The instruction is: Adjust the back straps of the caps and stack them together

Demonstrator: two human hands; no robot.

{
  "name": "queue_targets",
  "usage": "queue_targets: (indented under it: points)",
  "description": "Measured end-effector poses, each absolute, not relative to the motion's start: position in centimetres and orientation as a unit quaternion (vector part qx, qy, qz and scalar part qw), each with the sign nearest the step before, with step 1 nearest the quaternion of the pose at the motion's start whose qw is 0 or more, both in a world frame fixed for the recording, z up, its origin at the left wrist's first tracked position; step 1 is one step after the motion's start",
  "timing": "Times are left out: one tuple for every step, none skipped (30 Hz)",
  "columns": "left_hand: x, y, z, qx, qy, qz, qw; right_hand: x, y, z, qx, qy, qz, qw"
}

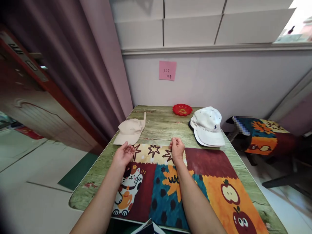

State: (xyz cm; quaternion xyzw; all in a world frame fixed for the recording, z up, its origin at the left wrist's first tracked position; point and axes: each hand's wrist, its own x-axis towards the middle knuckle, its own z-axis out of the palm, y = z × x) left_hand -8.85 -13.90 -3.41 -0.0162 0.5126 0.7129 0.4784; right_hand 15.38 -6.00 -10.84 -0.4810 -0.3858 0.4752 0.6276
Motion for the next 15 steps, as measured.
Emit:
queue_targets:
  points:
    - [-9.6,-14.0,-3.4,-0.043,0.518,0.71,0.475,15.3,-6.0,-10.9,-0.484,-0.39,0.474,0.624]
    - [-10.3,-13.9,-3.4,-0.065,0.521,0.709,0.471,15.3,-6.0,-10.9,-0.486,-0.394,0.473,0.62]
    - [-10.9,-13.7,-3.4,-0.082,0.523,0.709,0.465,15.3,-6.0,-10.9,-0.487,-0.396,0.473,0.618]
    - [-11.3,-13.4,-3.4,-0.095,0.523,0.711,0.46,15.3,-6.0,-10.9,-0.488,-0.396,0.473,0.618]
    - [-11.7,-13.0,-3.4,-0.105,0.52,0.714,0.457,15.3,-6.0,-10.9,-0.487,-0.393,0.475,0.619]
    - [-12.0,-12.5,-3.3,-0.113,0.516,0.717,0.455,15.3,-6.0,-10.9,-0.486,-0.389,0.477,0.62]
    - [-12.2,-12.0,-3.3,-0.118,0.509,0.721,0.455,15.4,-6.0,-10.9,-0.485,-0.385,0.478,0.622]
    - [-12.4,-11.5,-3.2,-0.12,0.501,0.725,0.456,15.4,-6.0,-10.8,-0.484,-0.383,0.48,0.624]
    - [-12.5,-11.1,-3.2,-0.12,0.492,0.73,0.459,15.4,-6.0,-10.8,-0.482,-0.381,0.482,0.624]
    - [-12.6,-10.8,-3.2,-0.117,0.481,0.735,0.463,15.5,-6.0,-10.8,-0.481,-0.38,0.484,0.624]
    - [-12.6,-10.5,-3.2,-0.112,0.47,0.741,0.468,15.5,-6.0,-10.7,-0.479,-0.379,0.487,0.624]
    - [-12.6,-10.3,-3.2,-0.106,0.458,0.745,0.473,15.5,-6.0,-10.7,-0.476,-0.378,0.491,0.624]
    - [-12.6,-10.0,-3.2,-0.1,0.447,0.749,0.478,15.5,-6.0,-10.7,-0.473,-0.376,0.495,0.625]
    - [-12.6,-9.9,-3.2,-0.095,0.438,0.752,0.484,15.5,-6.0,-10.6,-0.47,-0.373,0.499,0.625]
    - [-12.6,-9.7,-3.1,-0.091,0.43,0.754,0.489,15.5,-6.0,-10.6,-0.467,-0.37,0.503,0.626]
